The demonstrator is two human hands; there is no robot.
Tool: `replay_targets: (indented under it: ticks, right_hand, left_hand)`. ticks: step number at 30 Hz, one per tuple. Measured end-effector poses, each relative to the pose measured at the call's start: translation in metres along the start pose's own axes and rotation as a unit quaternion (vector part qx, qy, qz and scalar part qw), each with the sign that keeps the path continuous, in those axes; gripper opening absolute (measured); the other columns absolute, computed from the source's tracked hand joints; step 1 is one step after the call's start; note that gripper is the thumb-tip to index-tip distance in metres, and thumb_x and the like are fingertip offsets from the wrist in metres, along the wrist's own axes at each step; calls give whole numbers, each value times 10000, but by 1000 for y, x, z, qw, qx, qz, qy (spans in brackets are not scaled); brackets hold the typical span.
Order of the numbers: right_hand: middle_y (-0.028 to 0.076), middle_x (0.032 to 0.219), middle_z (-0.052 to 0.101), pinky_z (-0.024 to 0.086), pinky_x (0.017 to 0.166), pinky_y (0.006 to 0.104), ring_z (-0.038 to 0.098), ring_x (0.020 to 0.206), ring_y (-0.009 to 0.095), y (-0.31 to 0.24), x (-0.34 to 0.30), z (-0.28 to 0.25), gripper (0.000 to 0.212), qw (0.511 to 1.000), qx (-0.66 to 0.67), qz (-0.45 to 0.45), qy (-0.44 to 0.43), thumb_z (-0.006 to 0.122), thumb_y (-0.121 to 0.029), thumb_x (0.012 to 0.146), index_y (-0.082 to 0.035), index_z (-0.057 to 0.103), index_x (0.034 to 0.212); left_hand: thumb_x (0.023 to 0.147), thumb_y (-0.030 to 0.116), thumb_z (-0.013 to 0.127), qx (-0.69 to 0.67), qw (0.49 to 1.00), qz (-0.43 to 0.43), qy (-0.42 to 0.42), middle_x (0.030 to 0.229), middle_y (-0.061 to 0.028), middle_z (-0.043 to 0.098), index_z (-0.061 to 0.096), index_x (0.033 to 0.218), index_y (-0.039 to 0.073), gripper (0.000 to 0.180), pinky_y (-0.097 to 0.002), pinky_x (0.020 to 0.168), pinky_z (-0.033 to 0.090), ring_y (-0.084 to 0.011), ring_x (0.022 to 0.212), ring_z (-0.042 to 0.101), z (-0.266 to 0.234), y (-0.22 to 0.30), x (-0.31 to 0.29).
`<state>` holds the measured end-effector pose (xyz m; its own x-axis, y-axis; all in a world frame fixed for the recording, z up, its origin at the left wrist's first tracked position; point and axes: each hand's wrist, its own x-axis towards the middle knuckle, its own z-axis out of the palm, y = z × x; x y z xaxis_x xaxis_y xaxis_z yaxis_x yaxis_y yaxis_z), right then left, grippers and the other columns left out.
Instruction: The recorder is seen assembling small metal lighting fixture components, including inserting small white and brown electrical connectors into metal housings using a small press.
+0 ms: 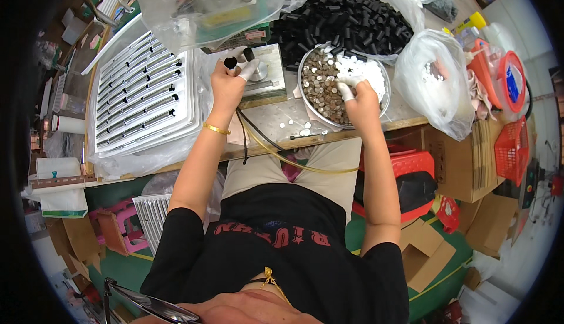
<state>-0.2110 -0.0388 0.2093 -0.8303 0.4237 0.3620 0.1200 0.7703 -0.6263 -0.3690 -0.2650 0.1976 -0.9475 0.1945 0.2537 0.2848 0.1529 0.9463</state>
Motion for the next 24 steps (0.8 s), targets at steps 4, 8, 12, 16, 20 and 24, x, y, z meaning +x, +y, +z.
replay_targets:
  ticks: [4,8,12,16,20,24]
  right_hand:
    - [-27,732,589,407,557,200,500,628,47,-24,15,8,133,887,390,227,-96,616,-112,883,-15,663,960]
    - [-30,701,558,290,463,141,438,581,10,-46,22,25,151,805,517,277,-88,619,-109,877,-25,655,997]
    - [-16,764,590,392,551,180,502,640,37,-66,31,42,141,832,498,200,-137,619,-86,873,-12,666,983]
    - [96,899,625,480,661,264,616,754,194,-98,47,69,129,949,302,-84,31,633,-46,829,-35,673,951]
    - [114,773,582,494,581,325,599,704,281,-100,62,92,193,966,105,-216,95,630,-8,688,-43,670,873]
    - [88,660,525,466,484,345,569,635,257,-96,67,88,102,919,-70,-370,115,600,-47,538,-48,594,640]
  left_hand:
    - [738,116,792,-72,997,15,16,691,47,562,558,874,20,287,-178,519,354,-17,576,435,5,-7,11]
    - [712,146,809,-59,997,39,26,766,60,548,602,923,31,317,-192,482,306,-30,552,351,10,-4,9]
    - [690,161,827,-66,995,63,35,866,23,563,610,930,14,356,-184,490,331,-26,551,357,9,-17,7]
    - [689,120,824,-81,992,86,52,877,19,547,629,918,7,322,-180,489,343,-28,551,376,12,-9,5]
    - [677,-11,772,-49,992,106,53,954,-1,530,651,939,19,290,-189,493,361,-36,549,393,11,-13,3]
    - [657,-28,768,-65,988,129,53,978,-22,523,654,945,31,316,-204,489,369,-52,566,406,10,-14,3]
